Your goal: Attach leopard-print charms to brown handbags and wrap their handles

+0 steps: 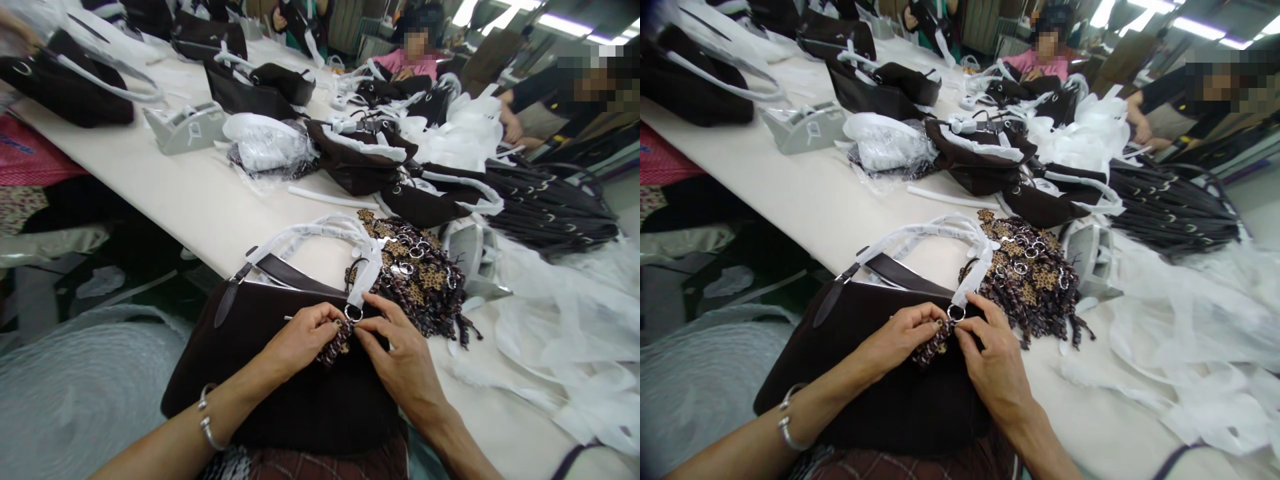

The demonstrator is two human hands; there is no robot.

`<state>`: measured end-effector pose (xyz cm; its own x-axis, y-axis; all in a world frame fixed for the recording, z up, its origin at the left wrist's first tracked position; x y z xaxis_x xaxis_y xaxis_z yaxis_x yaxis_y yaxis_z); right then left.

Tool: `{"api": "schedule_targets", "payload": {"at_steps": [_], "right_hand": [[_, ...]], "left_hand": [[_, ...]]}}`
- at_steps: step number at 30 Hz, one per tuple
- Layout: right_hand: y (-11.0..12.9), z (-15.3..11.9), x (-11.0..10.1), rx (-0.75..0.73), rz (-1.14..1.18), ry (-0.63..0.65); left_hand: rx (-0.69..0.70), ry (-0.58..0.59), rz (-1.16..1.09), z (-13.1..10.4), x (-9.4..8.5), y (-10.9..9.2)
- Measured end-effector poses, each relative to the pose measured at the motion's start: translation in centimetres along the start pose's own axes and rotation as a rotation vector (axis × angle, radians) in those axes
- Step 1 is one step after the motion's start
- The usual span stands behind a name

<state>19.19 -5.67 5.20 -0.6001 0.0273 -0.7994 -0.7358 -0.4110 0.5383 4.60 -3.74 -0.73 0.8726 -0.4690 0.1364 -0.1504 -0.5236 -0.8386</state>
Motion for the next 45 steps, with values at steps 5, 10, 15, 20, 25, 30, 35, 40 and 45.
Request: {"api": "schedule_targets", "payload": {"at_steps": [5, 10, 15, 20, 25, 30, 35, 40, 45], "right_hand": [[0.2, 0.6, -0.5, -0.045, -0.050, 0.042], [0.6, 1.6, -0.7, -0.115, -0.098, 0.103], [1.0, 1.9, 0.0, -0.170, -0.148, 0.127], [1.1, 1.4, 0.6, -0.183, -0.173, 0.137], [0.9, 1.1, 0.5, -0.147, -0.184, 0.100], [0.4, 1.0, -0.2, -0.081, -0.137, 0.055], [-0.1, 1.1, -0.8, -0.070, -0.106, 0.003], [-0.9, 1.7, -1.7, 0.033, -0.028, -0.071], [-2.3, 2.8, -1.2, 0.306, 0.044, -0.025]], "left_hand": [[0.033, 0.004, 0.030, -0.2, 0.3, -0.2], [0.151, -0.083, 0.156, -0.4, 0.3, -1.0], [0.165, -0.137, 0.229, -0.3, 0.0, -1.4], [0.299, -0.305, 0.597, -0.8, -0.2, -2.7], [0.526, -0.450, 1.034, -1.1, 0.5, -3.7], [0.608, -0.415, 1.052, -1.2, 0.7, -3.8], [0.469, -0.572, 0.710, -1.1, -1.7, -4.2], [0.252, -0.435, 0.147, 0.1, -3.1, -3.0], [0.165, -0.103, -0.288, 1.1, -1.6, -3.1]]}}
Point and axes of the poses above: each hand's wrist, its own z-axis towards the middle knuckle, its own x-axis out of the palm, y = z × x, the point moved 6 cm from there along z, towards the middle knuckle, and after that the axes turned 10 degrees about -x, right-handed, at the moved point
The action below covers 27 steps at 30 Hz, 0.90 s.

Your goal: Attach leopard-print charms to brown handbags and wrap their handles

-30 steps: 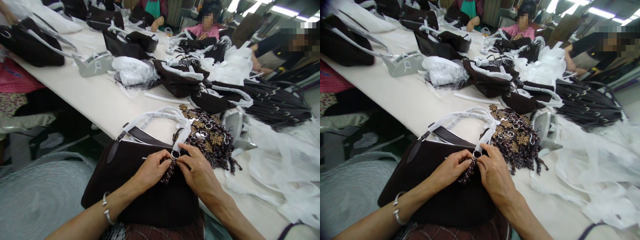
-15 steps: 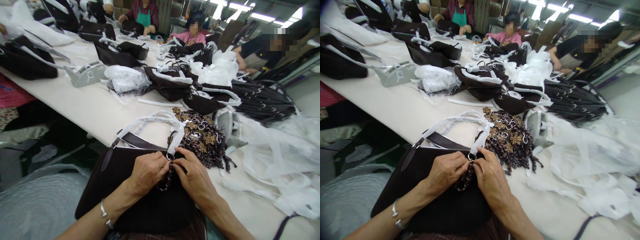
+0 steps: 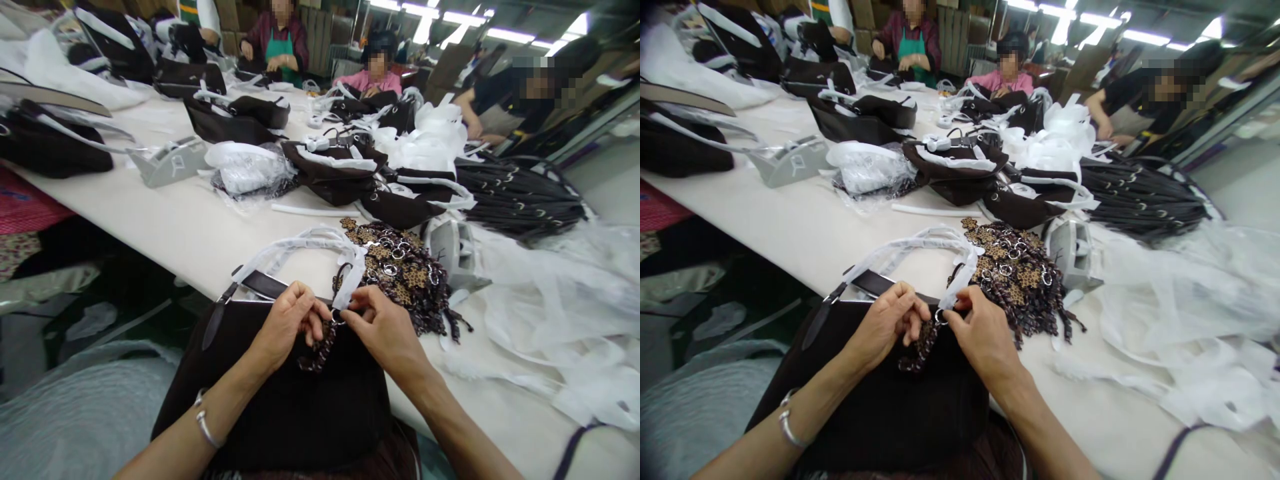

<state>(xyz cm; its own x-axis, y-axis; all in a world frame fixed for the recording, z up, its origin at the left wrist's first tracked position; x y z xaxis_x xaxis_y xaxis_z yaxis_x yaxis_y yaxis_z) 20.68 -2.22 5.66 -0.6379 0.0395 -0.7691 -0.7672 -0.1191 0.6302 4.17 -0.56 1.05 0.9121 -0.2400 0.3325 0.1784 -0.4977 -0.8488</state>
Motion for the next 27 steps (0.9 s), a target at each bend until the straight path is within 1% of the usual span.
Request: {"api": "schedule_targets", "payload": {"at_steps": [2, 5, 8, 11, 13, 15, 18, 21, 27], "right_hand": [[0.1, 0.6, 0.4, 0.022, 0.021, 0.014], [0.2, 1.2, 0.8, -0.002, 0.026, -0.026], [-0.3, 1.7, 1.1, -0.013, 0.079, -0.070], [-1.0, 2.1, 1.4, -0.003, 0.206, -0.064], [-1.3, 2.3, 1.4, 0.010, 0.243, -0.080], [-1.3, 2.4, 1.2, -0.009, 0.218, -0.112], [-0.7, 2.5, 0.9, -0.082, 0.080, -0.144], [-0.7, 2.5, 1.0, -0.099, -0.038, -0.123], [-1.0, 2.7, 1.3, -0.063, -0.067, -0.063]], "left_hand": [[-0.004, 0.024, -0.009, 0.3, 0.4, -0.2], [0.003, -0.018, 0.138, 0.8, 0.4, -0.3], [0.020, -0.041, 0.291, 1.3, 0.3, -0.4], [0.035, 0.000, 0.414, 1.3, 0.7, -0.5], [0.040, 0.030, 0.485, 1.2, 0.9, -0.6], [0.073, 0.015, 0.556, 1.0, 1.0, -0.8], [0.170, -0.060, 0.673, 0.8, 1.2, -1.6], [0.235, -0.094, 0.749, 1.0, 1.6, -2.0], [0.272, -0.135, 0.812, 1.7, 2.2, -2.0]]}}
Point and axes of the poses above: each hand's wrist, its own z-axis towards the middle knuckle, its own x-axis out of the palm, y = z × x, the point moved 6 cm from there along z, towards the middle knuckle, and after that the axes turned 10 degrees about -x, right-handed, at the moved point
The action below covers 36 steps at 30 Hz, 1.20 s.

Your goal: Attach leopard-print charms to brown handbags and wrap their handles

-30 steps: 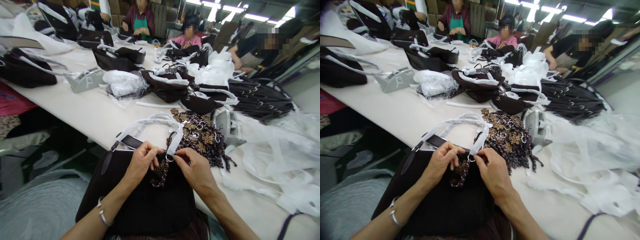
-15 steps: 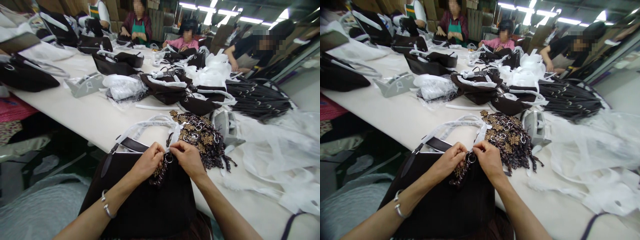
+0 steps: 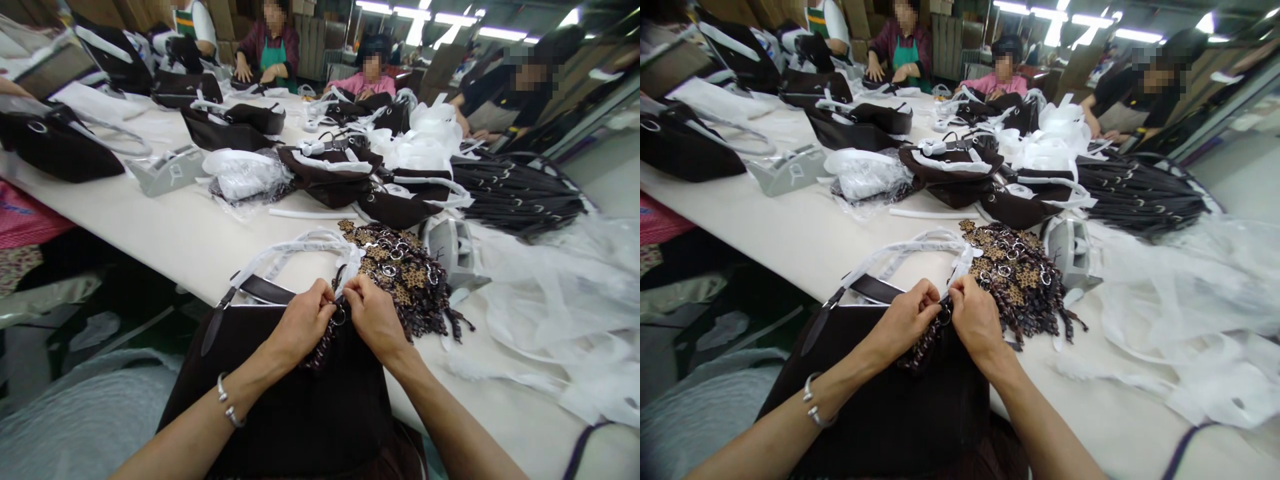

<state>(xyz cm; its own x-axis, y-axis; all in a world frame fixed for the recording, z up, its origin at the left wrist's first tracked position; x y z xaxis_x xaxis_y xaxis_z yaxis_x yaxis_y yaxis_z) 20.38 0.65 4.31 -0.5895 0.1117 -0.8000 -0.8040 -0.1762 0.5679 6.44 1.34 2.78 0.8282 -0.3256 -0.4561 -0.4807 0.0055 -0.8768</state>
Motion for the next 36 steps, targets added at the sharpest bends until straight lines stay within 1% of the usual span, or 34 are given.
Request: {"api": "schedule_targets", "payload": {"at_steps": [2, 8, 11, 13, 18, 21, 23, 26, 30, 33, 36], "right_hand": [[0.3, -0.1, -0.2, 0.005, -0.019, 0.012], [0.5, -1.2, -1.4, -0.037, -0.030, -0.024], [0.4, -1.9, -1.1, -0.094, -0.084, 0.046], [0.4, -2.2, -0.7, -0.115, -0.075, 0.096], [0.2, -2.2, -0.1, -0.075, 0.023, 0.115], [0.1, -1.8, -0.1, -0.053, 0.118, 0.121], [0.1, -1.5, 0.0, -0.045, 0.127, 0.129], [0.1, -1.3, 0.1, -0.027, 0.032, 0.146], [0.6, -1.4, 0.3, -0.046, -0.111, 0.194], [0.9, -1.5, 0.4, -0.052, -0.184, 0.235], [1.1, -1.6, 0.5, -0.044, -0.197, 0.257]], "left_hand": [[0.007, 0.000, 0.024, 0.1, 0.2, -0.1], [0.029, 0.007, 0.112, 0.0, 0.7, -0.5], [0.071, -0.005, 0.208, -0.2, 1.3, -0.7], [0.094, -0.015, 0.270, -0.4, 1.7, -0.7], [0.130, -0.027, 0.336, -0.7, 2.6, -0.4], [0.105, -0.035, 0.268, -0.5, 2.4, 0.1], [0.053, -0.038, 0.179, -0.2, 2.1, 0.6], [-0.025, -0.039, 0.065, 0.3, 1.6, 1.4], [-0.076, -0.017, -0.039, 0.9, 1.7, 2.2], [-0.142, 0.041, -0.134, 1.2, 1.9, 2.7], [-0.179, 0.142, -0.228, 1.3, 2.0, 3.0]]}}
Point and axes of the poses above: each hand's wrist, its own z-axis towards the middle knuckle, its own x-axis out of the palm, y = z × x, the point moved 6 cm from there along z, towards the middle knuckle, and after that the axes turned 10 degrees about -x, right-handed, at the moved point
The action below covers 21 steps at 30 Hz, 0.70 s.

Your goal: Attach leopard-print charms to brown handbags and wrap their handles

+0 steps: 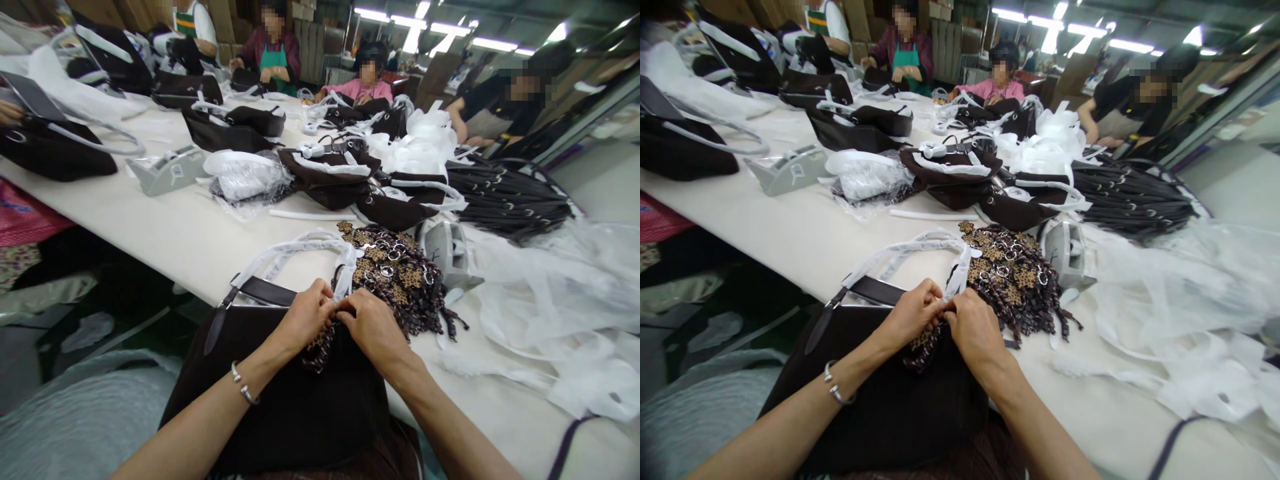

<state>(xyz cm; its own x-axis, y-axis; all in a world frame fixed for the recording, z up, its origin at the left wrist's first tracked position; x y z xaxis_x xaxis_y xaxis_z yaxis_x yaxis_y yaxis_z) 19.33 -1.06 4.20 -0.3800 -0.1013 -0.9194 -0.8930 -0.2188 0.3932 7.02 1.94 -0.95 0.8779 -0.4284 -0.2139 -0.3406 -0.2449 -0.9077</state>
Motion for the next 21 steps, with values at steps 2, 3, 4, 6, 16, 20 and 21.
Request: {"api": "schedule_targets", "payload": {"at_steps": [2, 3, 4, 6, 16, 20, 21], "right_hand": [[0.0, 0.0, 0.1, 0.004, 0.015, -0.008], [0.0, 0.0, 0.2, 0.005, 0.024, -0.014], [0.0, 0.0, 0.2, 0.005, 0.033, -0.021], [-0.1, 0.1, 0.3, 0.009, 0.046, -0.023], [-0.2, -0.2, 0.4, 0.048, -0.061, 0.000], [0.0, -0.1, 1.2, 0.046, -0.112, 0.000], [0.0, -0.1, 1.3, 0.049, -0.098, -0.011]], "left_hand": [[-0.014, 0.069, -0.033, -0.1, 0.0, 0.0], [-0.022, 0.091, -0.039, -0.2, 0.0, 0.1], [-0.033, 0.102, -0.039, -0.3, 0.0, 0.1], [-0.060, 0.098, -0.022, -0.5, 0.0, 0.2], [0.098, -0.127, 0.361, -0.7, 0.4, -0.7], [0.102, -0.146, 0.591, -1.1, 0.7, -1.3], [0.118, -0.153, 0.687, -1.4, 0.9, -1.7]]}}
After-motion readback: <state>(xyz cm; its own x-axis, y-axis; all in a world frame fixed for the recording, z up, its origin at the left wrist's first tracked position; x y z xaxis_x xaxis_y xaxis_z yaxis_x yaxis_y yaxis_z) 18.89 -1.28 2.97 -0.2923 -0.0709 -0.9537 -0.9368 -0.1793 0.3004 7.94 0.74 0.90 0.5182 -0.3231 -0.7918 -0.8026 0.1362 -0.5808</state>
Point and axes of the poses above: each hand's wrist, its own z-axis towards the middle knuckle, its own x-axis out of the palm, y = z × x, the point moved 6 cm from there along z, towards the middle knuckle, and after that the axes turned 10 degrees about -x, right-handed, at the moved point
